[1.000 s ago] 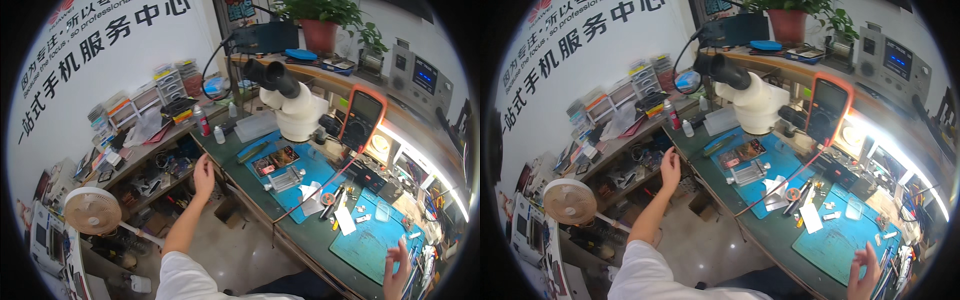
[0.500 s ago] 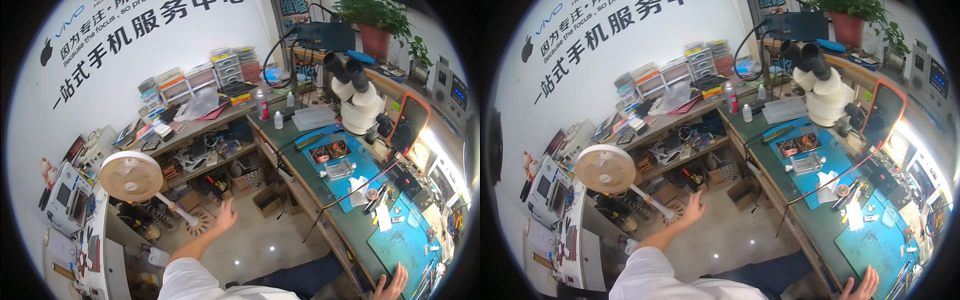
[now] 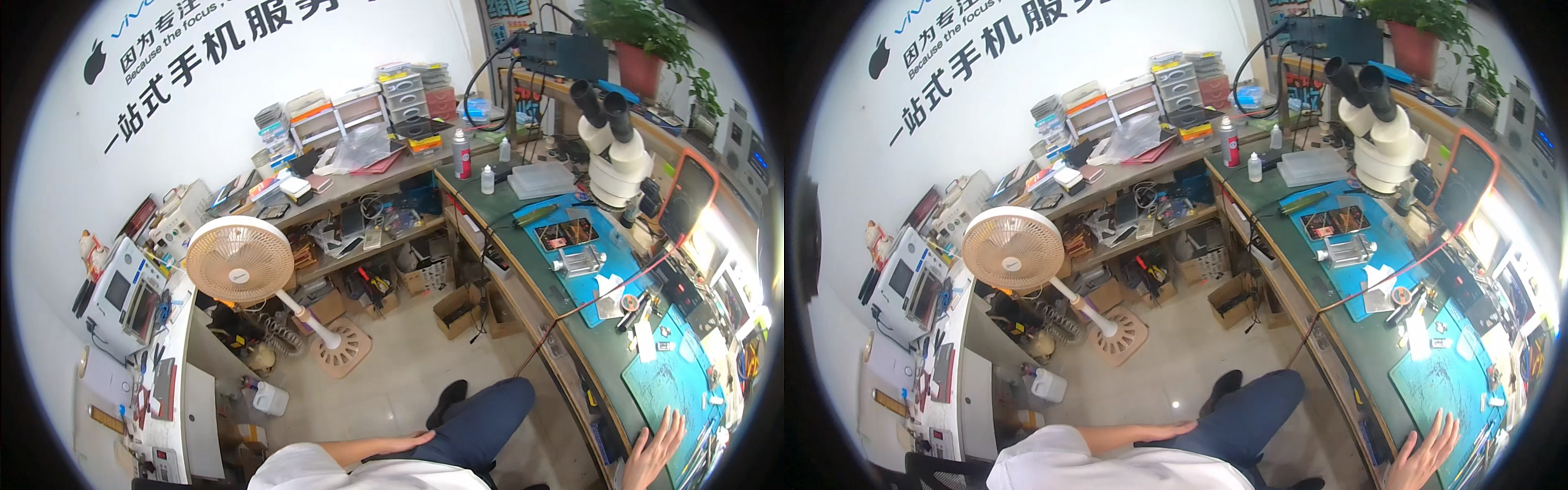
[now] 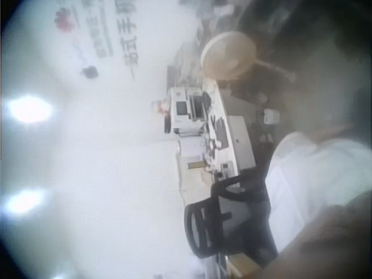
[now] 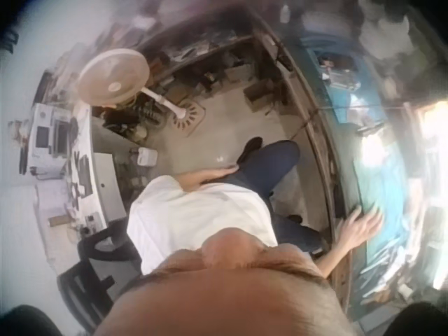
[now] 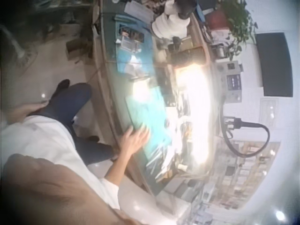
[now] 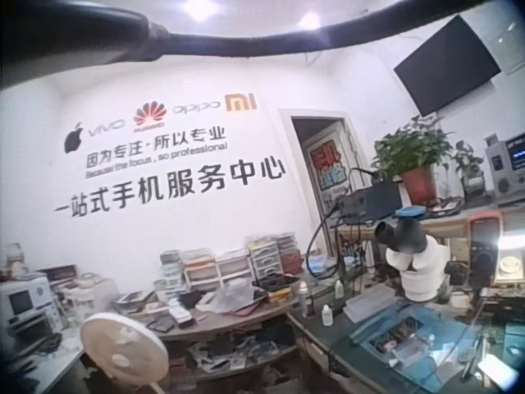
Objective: The person handles a smartphone with a cracked screen, then picks up and manipulates a small electronic component, possibly a connector or ribbon cable, on a cluttered workbench. The person also briefly handles a small orange box and a tube of adhesive.
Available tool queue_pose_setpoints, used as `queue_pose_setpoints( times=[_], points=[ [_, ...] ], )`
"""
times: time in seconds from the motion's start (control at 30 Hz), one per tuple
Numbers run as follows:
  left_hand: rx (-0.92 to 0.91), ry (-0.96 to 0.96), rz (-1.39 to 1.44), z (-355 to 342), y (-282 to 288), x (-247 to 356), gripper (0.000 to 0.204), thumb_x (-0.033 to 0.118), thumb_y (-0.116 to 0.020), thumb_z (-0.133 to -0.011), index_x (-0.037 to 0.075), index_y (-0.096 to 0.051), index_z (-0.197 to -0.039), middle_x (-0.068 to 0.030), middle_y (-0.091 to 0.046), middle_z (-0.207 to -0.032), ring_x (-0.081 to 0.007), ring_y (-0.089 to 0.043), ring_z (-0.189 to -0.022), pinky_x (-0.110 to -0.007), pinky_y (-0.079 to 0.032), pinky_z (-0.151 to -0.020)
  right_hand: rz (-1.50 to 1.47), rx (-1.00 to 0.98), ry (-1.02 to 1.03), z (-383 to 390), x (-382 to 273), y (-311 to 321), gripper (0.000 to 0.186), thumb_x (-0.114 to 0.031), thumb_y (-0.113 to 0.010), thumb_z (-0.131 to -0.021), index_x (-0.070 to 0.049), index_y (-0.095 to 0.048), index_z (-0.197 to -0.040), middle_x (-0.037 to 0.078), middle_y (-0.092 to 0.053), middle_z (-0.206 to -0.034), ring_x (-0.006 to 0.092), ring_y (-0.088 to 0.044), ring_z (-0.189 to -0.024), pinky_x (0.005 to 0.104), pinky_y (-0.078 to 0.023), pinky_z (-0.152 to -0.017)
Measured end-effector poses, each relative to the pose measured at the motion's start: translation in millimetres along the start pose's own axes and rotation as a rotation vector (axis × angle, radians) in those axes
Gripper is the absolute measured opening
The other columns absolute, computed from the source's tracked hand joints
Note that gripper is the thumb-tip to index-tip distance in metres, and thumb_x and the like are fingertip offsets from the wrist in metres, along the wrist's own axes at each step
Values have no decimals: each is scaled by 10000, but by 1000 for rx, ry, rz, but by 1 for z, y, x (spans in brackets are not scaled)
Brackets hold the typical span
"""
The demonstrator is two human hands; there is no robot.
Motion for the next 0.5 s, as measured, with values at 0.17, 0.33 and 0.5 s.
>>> queue_pose_setpoints(
  times=[0.17, 0.33, 0.5],
  points=[
    [191, -48, -831, -71, -3, 21, 1370, 882, -568, -770, -42, 9, -1600, -352, -193, -1608, -437, -289, -1492, -471, -304, -1213, -34, -68, -32, -2, -5, -1, 571, -442, -490, -1051, -67, -485, -1482, 196, -457, -1519, 401, -349, -1443, 544, -296, -1182],
    [283, -31, -714, -47, 10, 47, 1305, 848, -577, -793, -30, -48, -1601, -350, -277, -1568, -476, -355, -1444, -506, -347, -1184, -277, 31, -153, -3, -27, 13, 507, -306, -672, -979, 4, -589, -1371, 249, -557, -1385, 440, -491, -1306, 558, -365, -1117],
    [410, 104, -562, 43, 9, 106, 1152, 805, -546, -847, 20, -158, -1595, -330, -363, -1518, -476, -442, -1380, -554, -413, -1113, -946, -370, 137, -78, -179, 59, 403, -129, -682, -953, -13, -617, -1334, 234, -621, -1278, 409, -619, -1138, 481, -503, -984]
  ],
)
Point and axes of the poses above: each hand's wrist, its own z-axis away from the middle knuckle, its own y-axis out of the back of the hand, x = y × z, the point moved 2 cm from there along -z, towards the middle knuckle
